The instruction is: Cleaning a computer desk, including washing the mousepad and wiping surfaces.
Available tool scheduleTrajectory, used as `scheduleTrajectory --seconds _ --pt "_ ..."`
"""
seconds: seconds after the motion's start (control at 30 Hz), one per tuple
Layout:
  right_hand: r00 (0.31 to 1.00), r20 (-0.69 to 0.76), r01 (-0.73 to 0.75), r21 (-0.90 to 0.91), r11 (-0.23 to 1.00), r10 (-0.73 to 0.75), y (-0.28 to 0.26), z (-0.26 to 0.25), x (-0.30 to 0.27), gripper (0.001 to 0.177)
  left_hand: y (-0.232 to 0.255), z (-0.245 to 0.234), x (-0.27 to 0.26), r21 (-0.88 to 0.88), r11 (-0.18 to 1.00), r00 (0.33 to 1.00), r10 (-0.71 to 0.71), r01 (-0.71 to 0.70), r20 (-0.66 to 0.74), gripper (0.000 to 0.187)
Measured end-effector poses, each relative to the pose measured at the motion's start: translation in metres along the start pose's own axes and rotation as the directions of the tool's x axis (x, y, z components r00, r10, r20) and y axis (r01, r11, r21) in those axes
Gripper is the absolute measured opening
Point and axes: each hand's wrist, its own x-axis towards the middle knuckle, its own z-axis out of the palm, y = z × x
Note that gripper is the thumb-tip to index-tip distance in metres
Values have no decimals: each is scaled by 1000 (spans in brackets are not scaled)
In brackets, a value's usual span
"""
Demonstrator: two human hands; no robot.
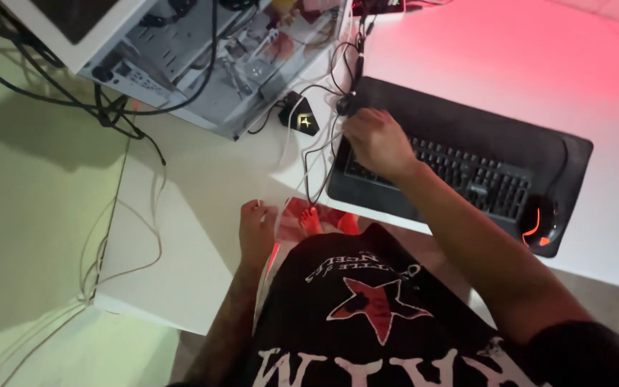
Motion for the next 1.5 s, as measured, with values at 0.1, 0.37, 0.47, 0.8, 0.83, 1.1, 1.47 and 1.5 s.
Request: scheduleTrajectory --seconds 0.1,0.37,0.47,0.8,0.83,1.1,1.47,1.5 --pt "990 -2 142 -163 976 -144 2 16 21 10 22 -9 -4 8 985 985 -171 171 11 24" --pt "982 22 187 -102 977 -186 18 73 30 20 13 -3 -15 146 988 994 -37 52 -102 19" --pt "988 22 155 -80 985 -154 23 80 28 20 15 1 -17 142 989 992 -11 29 -127 15" --pt "999 -27 -25 -37 999 24 -2 63 0 8 30 -2 -7 81 997 988 14 -2 -157 15" --pt "999 -27 -31 -37 999 30 -14 55 -14 8 34 -5 -4 81 997 988 14 -2 -151 15" --pt "751 626 -391 163 906 211 -42 78 -159 28 42 -3 28 -180 983 989 10 -37 -146 33" --pt "529 736 -595 -34 803 423 43 286 -288 43 52 35 24 -306 896 947 -308 320 89 53" --pt "530 753 -546 -51 836 391 39 281 -276 43 49 39 23 -252 911 945 -312 328 101 46"
